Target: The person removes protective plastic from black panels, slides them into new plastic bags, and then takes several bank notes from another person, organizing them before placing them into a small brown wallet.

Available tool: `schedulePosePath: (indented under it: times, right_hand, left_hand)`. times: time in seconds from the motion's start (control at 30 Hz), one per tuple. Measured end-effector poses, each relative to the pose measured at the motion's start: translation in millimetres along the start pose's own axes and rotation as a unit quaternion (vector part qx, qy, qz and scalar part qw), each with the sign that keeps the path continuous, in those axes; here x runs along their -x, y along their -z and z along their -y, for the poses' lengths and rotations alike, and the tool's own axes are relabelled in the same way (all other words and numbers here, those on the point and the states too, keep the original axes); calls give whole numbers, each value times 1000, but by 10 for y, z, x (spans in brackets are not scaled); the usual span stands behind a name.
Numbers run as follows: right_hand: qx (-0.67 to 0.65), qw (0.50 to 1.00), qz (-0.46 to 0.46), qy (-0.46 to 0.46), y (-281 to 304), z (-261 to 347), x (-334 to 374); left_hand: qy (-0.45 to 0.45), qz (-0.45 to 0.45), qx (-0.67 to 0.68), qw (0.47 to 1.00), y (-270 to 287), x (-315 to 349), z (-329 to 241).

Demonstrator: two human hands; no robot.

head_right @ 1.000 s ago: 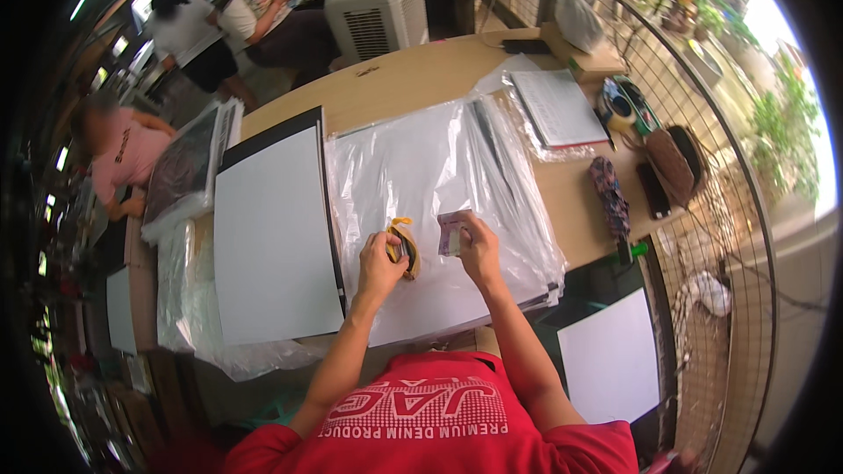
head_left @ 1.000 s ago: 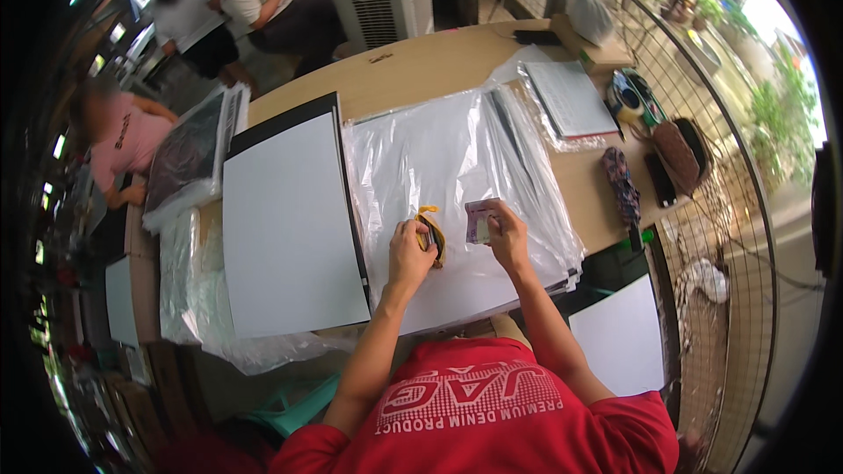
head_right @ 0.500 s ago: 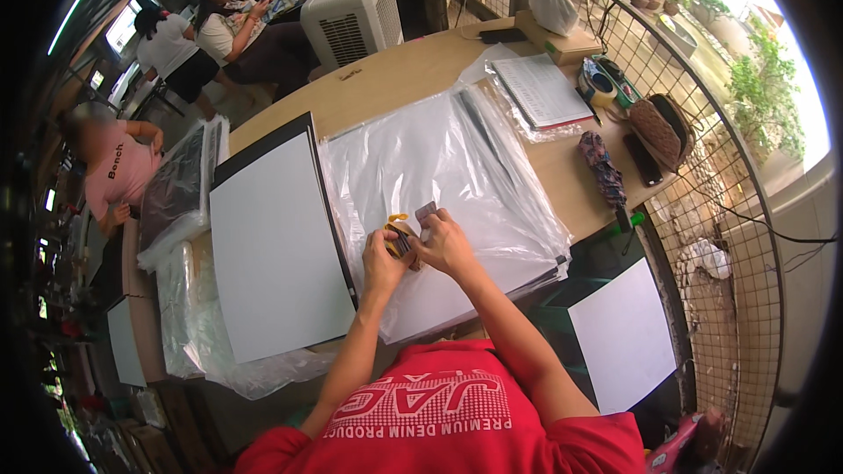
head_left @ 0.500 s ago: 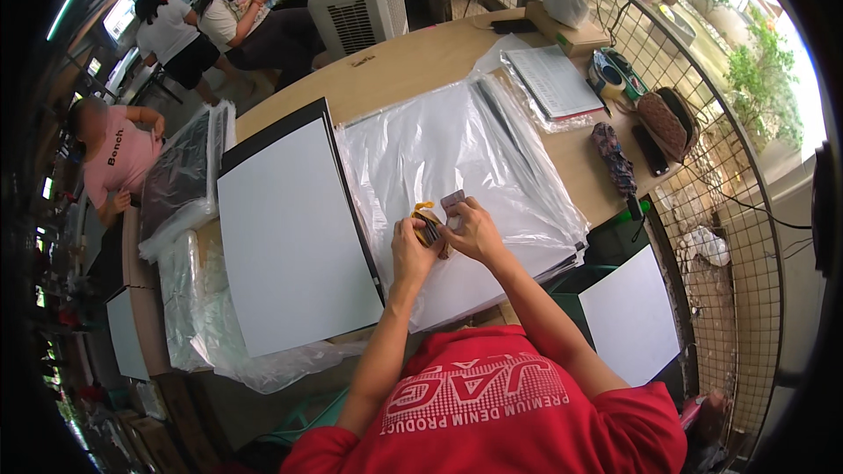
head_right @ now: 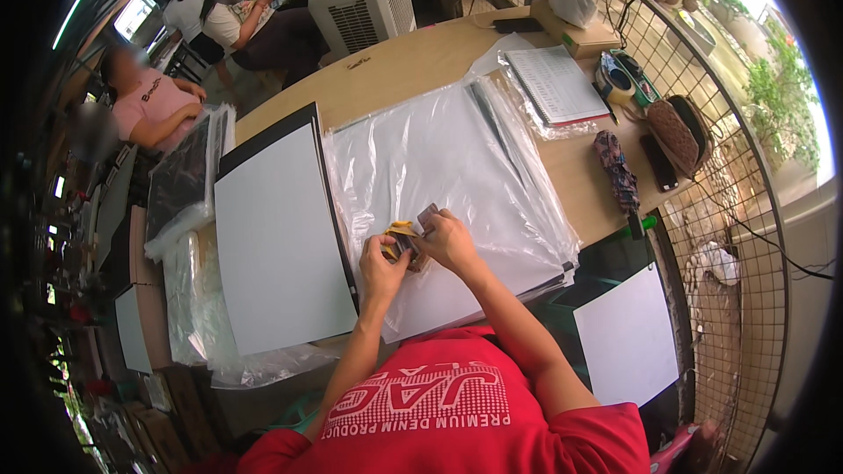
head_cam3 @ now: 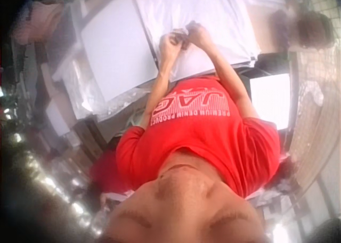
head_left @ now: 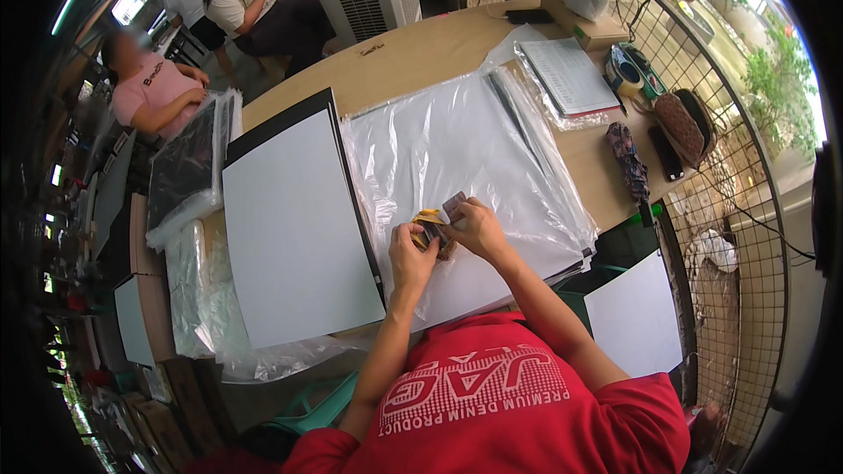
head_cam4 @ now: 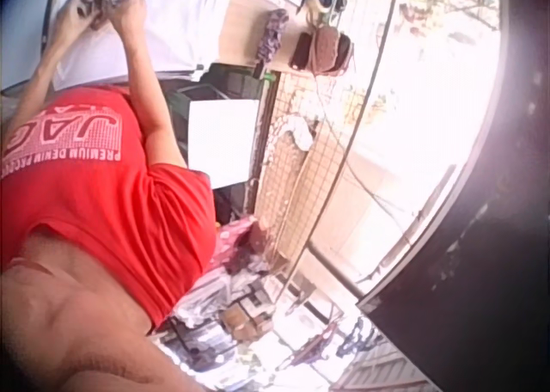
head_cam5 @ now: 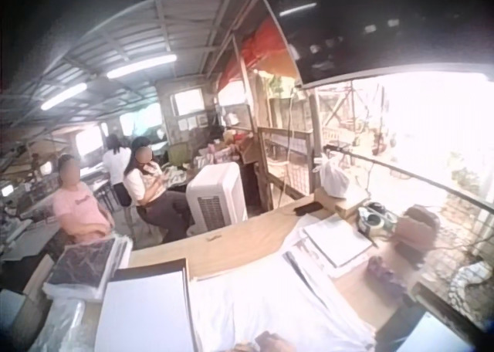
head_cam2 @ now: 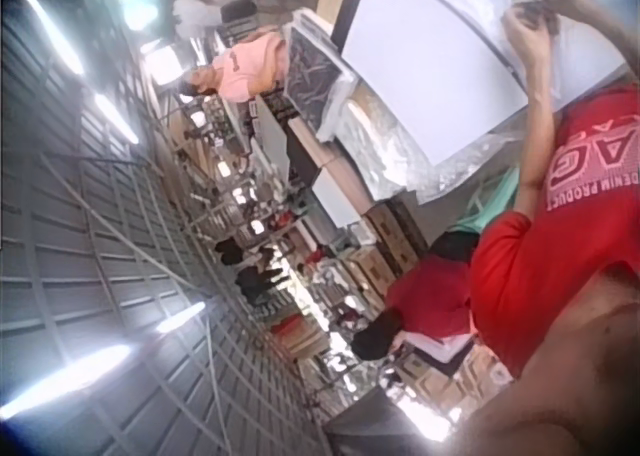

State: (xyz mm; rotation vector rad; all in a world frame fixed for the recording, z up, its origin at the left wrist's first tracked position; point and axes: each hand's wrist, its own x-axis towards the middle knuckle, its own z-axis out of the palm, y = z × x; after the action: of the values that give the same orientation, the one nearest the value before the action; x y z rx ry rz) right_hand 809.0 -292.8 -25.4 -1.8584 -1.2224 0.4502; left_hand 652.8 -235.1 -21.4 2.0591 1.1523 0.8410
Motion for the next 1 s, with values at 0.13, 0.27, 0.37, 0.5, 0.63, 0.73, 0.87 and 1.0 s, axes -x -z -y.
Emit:
schedulePosePath:
  times: [0.13, 0.27, 0.37, 0.5, 0.63, 0.73, 0.87, 1.0]
  right_hand:
    - [-20, 999, -26, 14, 3, -81, 49]
    - [-17, 999, -28, 0, 26, -34, 102]
    - [-40, 998, -44, -12, -1, 1, 152]
    - [-41, 997, -64, -3, -23, 84, 170]
    - [-65, 995, -81, -4, -93, 99, 182]
    - [-63, 995, -73, -7, -111, 116, 176]
    - [-66, 995, -72, -17, -151, 31, 166]
    - [-61, 995, -73, -16, -171, 9, 149]
  left_hand:
    - [-33, 11, 4, 999, -20, 9, -80]
    - [-70, 19, -28, 997, -22, 11, -121]
    - [-23, 33, -57, 998, -2, 36, -193]
    - [32, 58, -105, 992, 87, 30, -346]
    - [28, 61, -131, 989, 103, 38, -259]
    - [45, 55, -115, 991, 117, 38, -237]
    - [82, 86, -102, 988, 115, -8, -286]
    - [98, 98, -124, 983, 87, -25, -342]
